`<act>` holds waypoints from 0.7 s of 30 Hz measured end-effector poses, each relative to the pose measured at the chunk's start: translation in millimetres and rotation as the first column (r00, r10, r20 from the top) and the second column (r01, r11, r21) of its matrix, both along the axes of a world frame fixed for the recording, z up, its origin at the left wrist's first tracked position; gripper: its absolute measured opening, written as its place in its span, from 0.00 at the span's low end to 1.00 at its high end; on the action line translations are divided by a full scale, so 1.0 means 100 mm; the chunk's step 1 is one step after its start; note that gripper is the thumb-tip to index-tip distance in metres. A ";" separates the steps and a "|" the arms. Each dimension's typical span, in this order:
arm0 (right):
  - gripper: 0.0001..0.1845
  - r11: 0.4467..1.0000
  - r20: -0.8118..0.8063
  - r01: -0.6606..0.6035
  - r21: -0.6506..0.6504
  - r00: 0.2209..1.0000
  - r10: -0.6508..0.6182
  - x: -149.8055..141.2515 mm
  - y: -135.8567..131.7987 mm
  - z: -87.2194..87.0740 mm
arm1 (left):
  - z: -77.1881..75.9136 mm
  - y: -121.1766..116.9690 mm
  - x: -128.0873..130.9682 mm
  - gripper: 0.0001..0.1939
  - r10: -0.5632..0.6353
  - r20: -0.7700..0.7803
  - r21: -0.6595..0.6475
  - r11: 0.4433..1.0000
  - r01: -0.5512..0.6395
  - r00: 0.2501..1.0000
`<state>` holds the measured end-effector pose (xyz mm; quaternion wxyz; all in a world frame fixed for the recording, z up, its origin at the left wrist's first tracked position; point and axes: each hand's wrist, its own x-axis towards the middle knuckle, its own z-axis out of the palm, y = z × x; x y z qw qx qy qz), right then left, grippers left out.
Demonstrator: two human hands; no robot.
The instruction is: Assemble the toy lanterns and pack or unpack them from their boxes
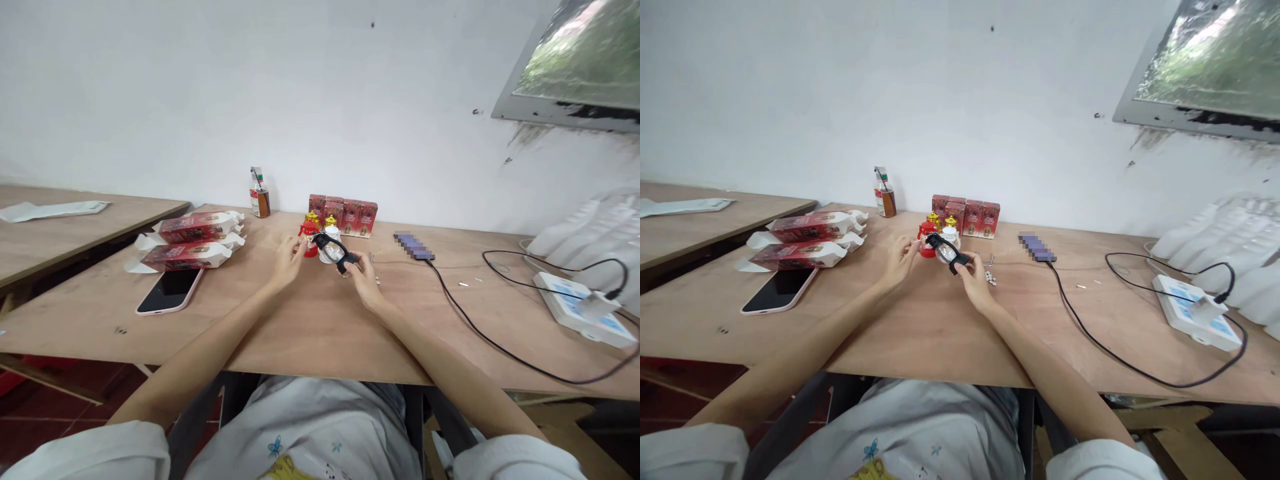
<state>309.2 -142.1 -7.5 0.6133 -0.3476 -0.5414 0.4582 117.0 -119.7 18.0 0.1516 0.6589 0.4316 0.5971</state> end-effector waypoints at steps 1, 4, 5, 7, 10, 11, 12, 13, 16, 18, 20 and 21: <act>0.18 1.000 -0.046 0.011 -0.023 0.999 -0.012 0.00 0.01 0.01 | 0.01 0.00 0.01 0.19 -0.034 0.053 -0.016 0.999 0.035 0.998; 0.18 0.994 -0.168 0.049 -0.093 0.984 -0.064 0.01 0.06 0.01 | 0.05 -0.02 0.05 0.21 -0.206 0.170 -0.102 0.969 0.225 0.964; 0.18 0.992 -0.195 0.070 -0.105 0.977 -0.090 0.01 0.08 0.00 | 0.05 -0.03 0.07 0.21 -0.259 0.194 -0.130 0.949 0.287 0.946; 0.19 0.989 -0.229 0.108 -0.103 0.965 -0.129 0.01 0.10 0.00 | 0.06 -0.07 0.11 0.20 -0.334 0.219 -0.167 0.913 0.372 0.917; 0.20 0.992 -0.221 0.111 -0.064 0.968 -0.123 0.00 0.09 -0.01 | 0.05 -0.12 0.14 0.21 -0.382 0.208 -0.185 0.889 0.420 0.900; 0.20 0.994 -0.207 0.098 -0.053 0.973 -0.107 0.00 0.08 -0.01 | 0.04 -0.12 0.15 0.22 -0.391 0.200 -0.194 0.883 0.427 0.898; 0.21 0.995 -0.195 0.088 -0.047 0.976 -0.095 -0.01 0.07 -0.01 | 0.04 -0.12 0.15 0.22 -0.396 0.201 -0.204 0.878 0.433 0.896; 0.22 0.996 -0.188 0.081 -0.048 0.978 -0.088 -0.01 0.06 0.00 | 0.04 -0.12 0.15 0.23 -0.395 0.210 -0.212 0.874 0.436 0.894; 0.21 0.995 -0.195 0.071 -0.076 0.977 -0.084 -0.03 0.05 0.01 | 0.06 -0.11 0.15 0.23 -0.374 0.244 -0.219 0.877 0.427 0.895; 0.20 0.993 -0.210 0.067 -0.099 0.974 -0.087 -0.04 0.05 0.01 | 0.08 -0.12 0.14 0.23 -0.362 0.234 -0.220 0.884 0.412 0.902; 0.19 0.992 -0.219 0.064 -0.111 0.972 -0.087 -0.06 0.05 0.00 | 0.11 -0.14 0.13 0.23 -0.363 0.191 -0.209 0.893 0.399 0.912; 0.19 0.992 -0.220 0.062 -0.111 0.972 -0.085 -0.07 0.04 0.00 | 0.12 -0.16 0.13 0.23 -0.362 0.160 -0.196 0.900 0.389 0.918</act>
